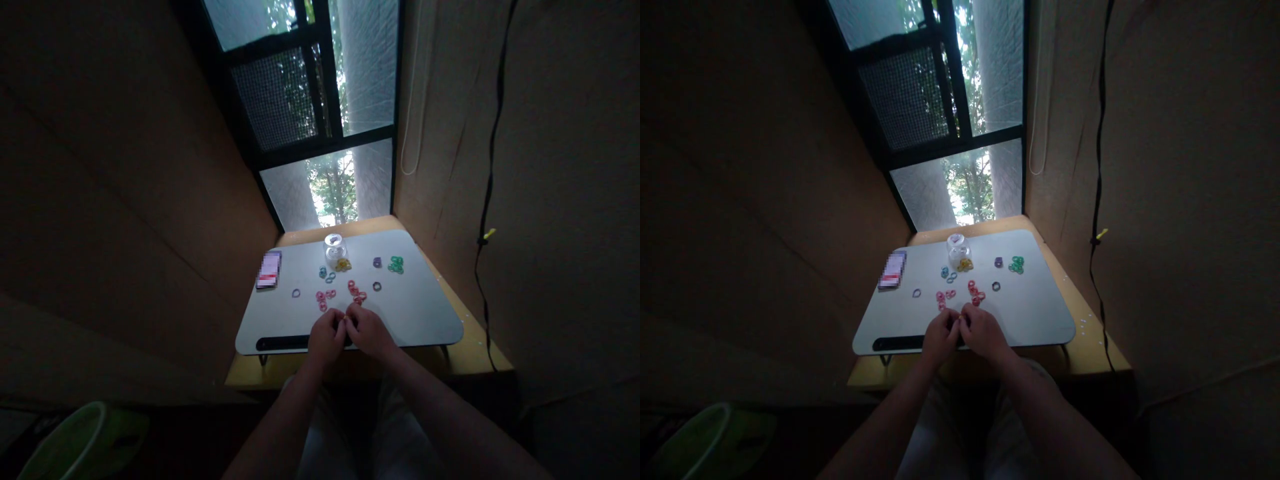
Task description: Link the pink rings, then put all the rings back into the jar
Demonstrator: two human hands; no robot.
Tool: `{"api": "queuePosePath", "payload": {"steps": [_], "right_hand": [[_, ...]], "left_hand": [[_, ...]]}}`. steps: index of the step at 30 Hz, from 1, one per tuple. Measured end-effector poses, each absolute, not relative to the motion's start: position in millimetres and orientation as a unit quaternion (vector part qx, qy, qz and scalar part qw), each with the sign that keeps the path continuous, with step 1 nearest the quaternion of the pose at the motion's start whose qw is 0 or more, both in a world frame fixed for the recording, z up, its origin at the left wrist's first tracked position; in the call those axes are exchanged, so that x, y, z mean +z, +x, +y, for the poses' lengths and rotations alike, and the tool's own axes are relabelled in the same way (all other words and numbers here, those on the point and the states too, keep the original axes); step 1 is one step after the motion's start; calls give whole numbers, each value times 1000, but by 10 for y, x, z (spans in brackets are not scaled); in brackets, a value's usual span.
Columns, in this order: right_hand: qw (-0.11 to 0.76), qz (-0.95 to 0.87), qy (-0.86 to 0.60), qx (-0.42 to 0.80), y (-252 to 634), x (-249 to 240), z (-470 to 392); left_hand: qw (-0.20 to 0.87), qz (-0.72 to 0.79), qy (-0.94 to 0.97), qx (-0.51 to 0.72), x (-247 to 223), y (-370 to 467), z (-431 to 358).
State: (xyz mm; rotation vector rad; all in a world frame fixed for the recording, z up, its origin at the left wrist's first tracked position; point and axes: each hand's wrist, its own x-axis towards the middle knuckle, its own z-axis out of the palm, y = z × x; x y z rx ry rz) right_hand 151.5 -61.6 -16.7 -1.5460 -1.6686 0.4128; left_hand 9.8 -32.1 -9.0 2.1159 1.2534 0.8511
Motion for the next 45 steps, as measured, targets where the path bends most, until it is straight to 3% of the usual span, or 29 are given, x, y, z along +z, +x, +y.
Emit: {"api": "queuePosePath", "payload": {"steps": [45], "right_hand": [[429,-657,-596,170,1492,-129,-630]], "left_hand": [[271,462,784,314,-92,77,-298]]}}
